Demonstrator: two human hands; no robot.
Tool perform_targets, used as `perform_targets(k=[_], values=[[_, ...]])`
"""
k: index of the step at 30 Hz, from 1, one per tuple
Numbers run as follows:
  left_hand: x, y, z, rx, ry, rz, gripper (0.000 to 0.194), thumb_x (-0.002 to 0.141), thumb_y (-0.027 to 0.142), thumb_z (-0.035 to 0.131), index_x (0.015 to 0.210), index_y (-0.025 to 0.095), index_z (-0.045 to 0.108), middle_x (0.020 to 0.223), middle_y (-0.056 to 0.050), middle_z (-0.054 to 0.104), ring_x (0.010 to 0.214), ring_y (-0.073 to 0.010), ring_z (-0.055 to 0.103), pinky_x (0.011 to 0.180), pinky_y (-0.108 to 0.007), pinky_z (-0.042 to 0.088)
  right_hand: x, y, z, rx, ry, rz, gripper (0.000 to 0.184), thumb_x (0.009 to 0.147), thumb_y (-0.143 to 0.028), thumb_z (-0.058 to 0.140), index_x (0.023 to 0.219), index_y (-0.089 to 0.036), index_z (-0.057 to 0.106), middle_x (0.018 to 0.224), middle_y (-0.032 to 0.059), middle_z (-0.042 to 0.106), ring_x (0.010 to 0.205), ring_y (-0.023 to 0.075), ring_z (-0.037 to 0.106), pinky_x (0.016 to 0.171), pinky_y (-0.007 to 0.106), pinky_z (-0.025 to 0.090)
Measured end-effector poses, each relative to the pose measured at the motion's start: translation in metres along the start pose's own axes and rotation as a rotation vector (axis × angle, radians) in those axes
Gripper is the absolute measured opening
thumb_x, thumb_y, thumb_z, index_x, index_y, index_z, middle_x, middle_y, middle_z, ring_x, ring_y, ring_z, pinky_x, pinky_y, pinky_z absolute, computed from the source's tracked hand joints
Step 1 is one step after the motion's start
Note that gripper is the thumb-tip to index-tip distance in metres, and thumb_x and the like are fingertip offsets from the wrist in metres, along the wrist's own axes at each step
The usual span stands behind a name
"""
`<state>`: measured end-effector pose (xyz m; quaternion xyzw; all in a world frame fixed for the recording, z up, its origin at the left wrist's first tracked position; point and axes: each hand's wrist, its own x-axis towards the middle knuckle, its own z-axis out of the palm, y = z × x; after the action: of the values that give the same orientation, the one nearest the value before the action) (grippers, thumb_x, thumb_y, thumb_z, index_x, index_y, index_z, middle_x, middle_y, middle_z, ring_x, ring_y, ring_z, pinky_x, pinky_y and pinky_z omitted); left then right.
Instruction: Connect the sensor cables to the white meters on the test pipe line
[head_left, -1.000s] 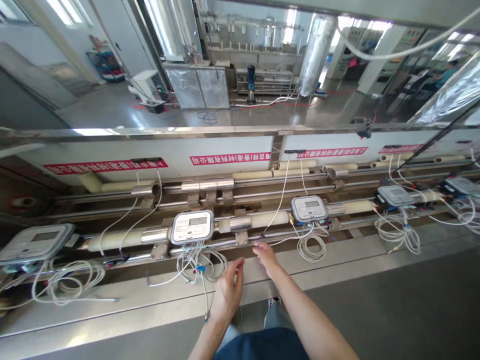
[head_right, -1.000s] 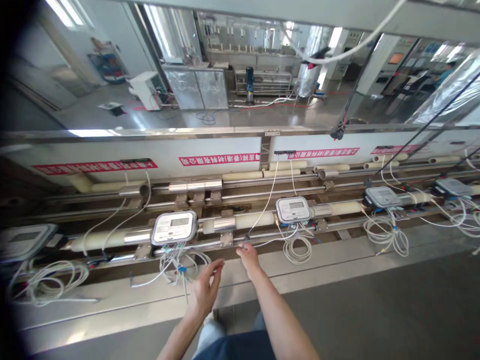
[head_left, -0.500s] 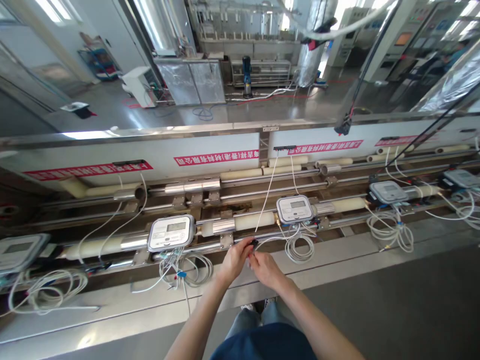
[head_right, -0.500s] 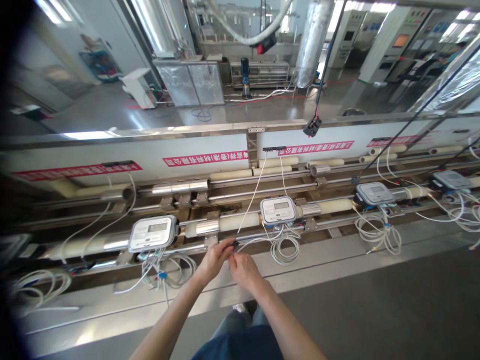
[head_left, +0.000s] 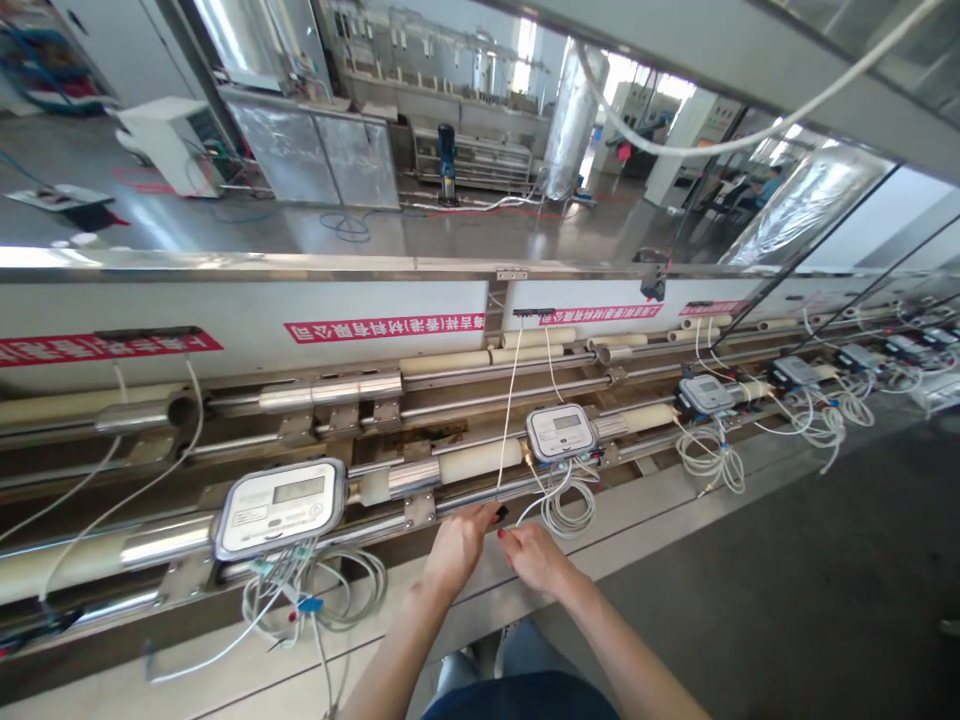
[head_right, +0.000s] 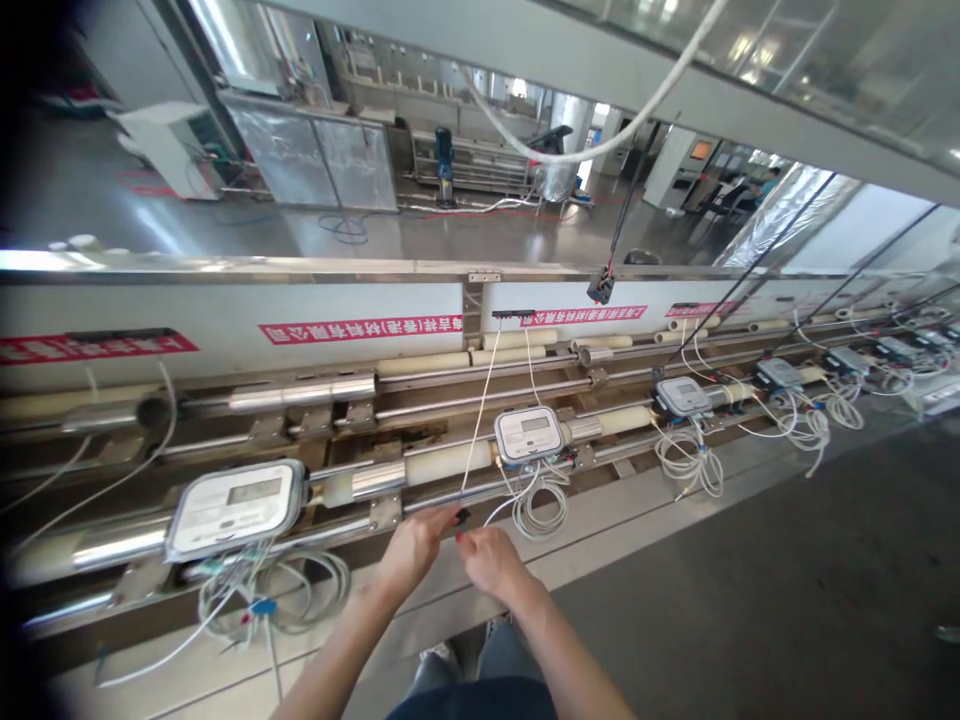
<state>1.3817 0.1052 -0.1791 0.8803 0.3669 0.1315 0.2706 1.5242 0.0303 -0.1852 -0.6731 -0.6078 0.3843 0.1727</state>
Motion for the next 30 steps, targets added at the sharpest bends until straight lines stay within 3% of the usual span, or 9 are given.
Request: perform_targets(k=[5, 9, 11, 13, 16, 18, 20, 25, 30], values=[[0.005, 0.010, 0.007, -0.008, 0.000, -0.036, 0.038, 0.081, 0.015, 0.034, 0.107, 0.018, 0.063, 0.093, -0.008, 0.067, 0.085, -0.0210, 0.064, 0.075, -0.030, 0.050, 0.000, 0.014, -0.014, 0.017, -0.037, -0.038, 0.048, 0.092, -0.029, 0.031, 0.056, -0.015, 0.060, 0.057, 0.0045, 0.060, 0.057, 0.0133, 0.054, 0.059, 0.023, 0.034], [0.013, 0.003, 0.009, 0.003, 0.182, -0.191, 0.038, 0.089, 0.029, 0.033, 0.107, 0.014, 0.063, 0.096, -0.010, 0.067, 0.088, -0.0212, 0.064, 0.080, -0.030, 0.050, -0.007, 0.033, -0.025, 0.052, -0.105, -0.077, 0.047, 0.091, -0.026, 0.033, 0.052, -0.015, 0.058, 0.052, 0.0042, 0.058, 0.054, 0.0131, 0.054, 0.058, 0.022, 0.036], [0.017, 0.000, 0.007, 0.035, 0.263, -0.266, 0.041, 0.090, 0.038, 0.033, 0.106, 0.013, 0.063, 0.097, -0.011, 0.067, 0.088, -0.0226, 0.064, 0.082, -0.032, 0.049, -0.014, 0.046, -0.033, 0.068, -0.118, -0.106, 0.041, 0.091, -0.029, 0.035, 0.065, -0.015, 0.064, 0.055, 0.0033, 0.060, 0.056, 0.0134, 0.056, 0.060, 0.022, 0.038], [0.019, -0.001, 0.005, 0.091, 0.294, -0.319, 0.042, 0.089, 0.041, 0.034, 0.106, 0.014, 0.062, 0.097, -0.010, 0.067, 0.088, -0.0234, 0.063, 0.082, -0.033, 0.049, -0.022, 0.063, -0.046, 0.107, -0.048, -0.137, 0.031, 0.090, -0.035, 0.039, 0.092, -0.017, 0.064, 0.061, 0.0016, 0.061, 0.059, 0.0140, 0.057, 0.061, 0.023, 0.039], [0.018, 0.006, 0.011, 0.229, 0.293, -0.399, 0.040, 0.090, 0.037, 0.031, 0.112, 0.016, 0.058, 0.106, -0.009, 0.063, 0.092, -0.0243, 0.061, 0.081, -0.036, 0.049, -0.025, 0.094, -0.074, 0.172, 0.269, -0.204, 0.029, 0.089, -0.033, 0.040, 0.108, -0.017, 0.055, 0.074, 0.0039, 0.062, 0.069, 0.0158, 0.058, 0.068, 0.026, 0.044], [0.014, 0.015, 0.023, 0.333, 0.344, -0.437, 0.041, 0.090, 0.032, 0.031, 0.121, 0.015, 0.051, 0.115, -0.011, 0.057, 0.102, -0.0260, 0.056, 0.086, -0.039, 0.047, -0.020, 0.115, -0.094, 0.110, 0.506, -0.268, 0.031, 0.089, -0.024, 0.037, 0.113, -0.016, 0.054, 0.095, 0.0102, 0.061, 0.089, 0.0197, 0.057, 0.083, 0.033, 0.045], [0.007, 0.025, 0.041, 0.387, 0.427, -0.434, 0.046, 0.089, 0.030, 0.032, 0.130, 0.011, 0.041, 0.119, -0.015, 0.053, 0.109, -0.0278, 0.051, 0.092, -0.042, 0.044, -0.010, 0.134, -0.112, -0.031, 0.633, -0.316, 0.042, 0.086, -0.016, 0.036, 0.126, -0.016, 0.046, 0.118, 0.0142, 0.050, 0.111, 0.0247, 0.047, 0.095, 0.042, 0.040], [-0.019, 0.057, 0.100, 0.287, 0.458, -0.499, 0.052, 0.090, 0.033, 0.034, 0.138, 0.014, 0.028, 0.123, -0.016, 0.050, 0.112, -0.0284, 0.051, 0.090, -0.044, 0.047, 0.010, 0.158, -0.130, -0.268, 0.583, -0.333, 0.072, 0.072, 0.002, 0.038, 0.140, -0.019, 0.030, 0.141, 0.0134, 0.026, 0.130, 0.0322, 0.023, 0.103, 0.049, 0.035], [-0.031, 0.085, 0.140, 0.195, 0.395, -0.471, 0.048, 0.092, 0.031, 0.034, 0.138, 0.016, 0.028, 0.118, -0.014, 0.054, 0.112, -0.0248, 0.052, 0.091, -0.042, 0.047, 0.011, 0.160, -0.127, -0.296, 0.555, -0.316, 0.079, 0.069, 0.004, 0.038, 0.142, -0.021, 0.026, 0.145, 0.0121, 0.020, 0.133, 0.0335, 0.017, 0.102, 0.050, 0.035]])
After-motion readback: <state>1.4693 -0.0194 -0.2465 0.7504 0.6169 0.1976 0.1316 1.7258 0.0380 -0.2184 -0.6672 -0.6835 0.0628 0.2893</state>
